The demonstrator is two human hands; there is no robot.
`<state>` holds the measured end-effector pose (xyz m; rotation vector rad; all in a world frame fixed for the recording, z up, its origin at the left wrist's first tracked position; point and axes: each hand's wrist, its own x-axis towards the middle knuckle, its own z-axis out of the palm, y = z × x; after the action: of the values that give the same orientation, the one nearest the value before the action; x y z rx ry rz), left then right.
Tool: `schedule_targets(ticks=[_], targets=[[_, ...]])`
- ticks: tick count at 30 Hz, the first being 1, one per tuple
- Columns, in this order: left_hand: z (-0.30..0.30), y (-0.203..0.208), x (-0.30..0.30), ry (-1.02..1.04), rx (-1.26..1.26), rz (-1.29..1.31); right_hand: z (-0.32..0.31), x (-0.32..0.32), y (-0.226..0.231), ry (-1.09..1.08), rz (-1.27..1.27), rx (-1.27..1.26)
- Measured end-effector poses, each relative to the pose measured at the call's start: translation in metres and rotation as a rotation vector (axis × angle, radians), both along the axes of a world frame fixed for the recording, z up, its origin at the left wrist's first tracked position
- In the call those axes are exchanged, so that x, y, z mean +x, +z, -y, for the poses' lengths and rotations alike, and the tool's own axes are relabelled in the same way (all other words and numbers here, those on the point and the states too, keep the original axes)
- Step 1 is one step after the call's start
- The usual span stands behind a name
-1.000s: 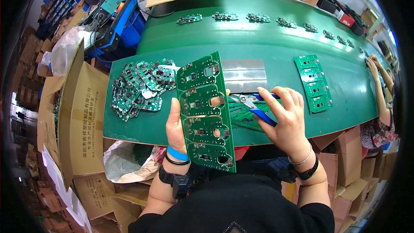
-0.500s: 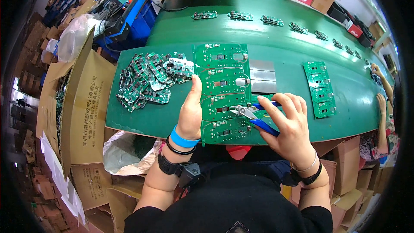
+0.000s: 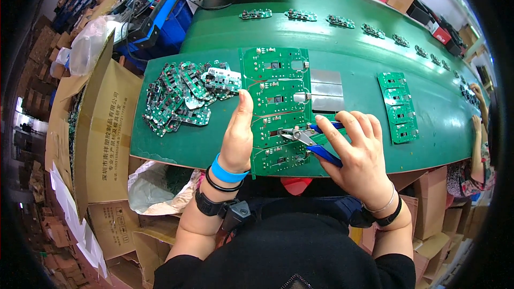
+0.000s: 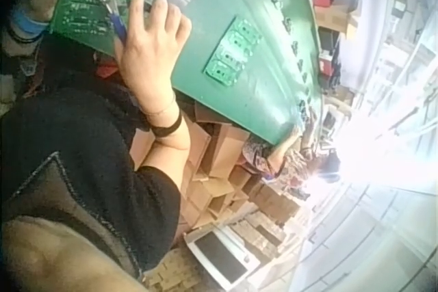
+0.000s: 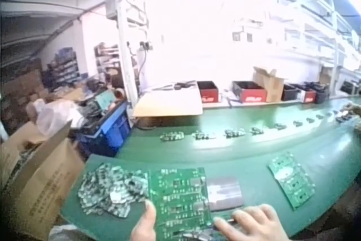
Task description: The worker is using diagonal pliers to snip excess leads or components from printed circuit boards on a factory assembly line.
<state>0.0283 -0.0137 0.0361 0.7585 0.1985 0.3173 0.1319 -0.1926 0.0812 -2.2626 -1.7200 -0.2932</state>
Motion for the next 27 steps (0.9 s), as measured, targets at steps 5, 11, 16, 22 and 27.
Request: schedule_targets(ticks=[5,11,16,22,27], targets=[[0.0011,0.0003,0.0008,0.001,-0.010,0.006,0.0003,0.0011,-0.0001,0.011,-0.015,0.020],[0.0003,-0.0016,0.0015,0.011,-0.011,-0.002,-0.0010,0.0050,-0.0041,0.031,-0.045,0.031],[-0.0003,-0.0014,0.0013,0.022,-0.014,0.000,-0.0016,0.0038,-0.0073,0.021,-0.019,0.022],[-0.0010,0.0002,0.0031,0.035,0.006,-0.006,-0.0020,0.0041,-0.0078,0.016,0.037,0.040],[0.0002,0.0027,0.0028,0.015,-0.084,0.020,-0.0008,0.0044,-0.0067,0.036,0.063,0.059]])
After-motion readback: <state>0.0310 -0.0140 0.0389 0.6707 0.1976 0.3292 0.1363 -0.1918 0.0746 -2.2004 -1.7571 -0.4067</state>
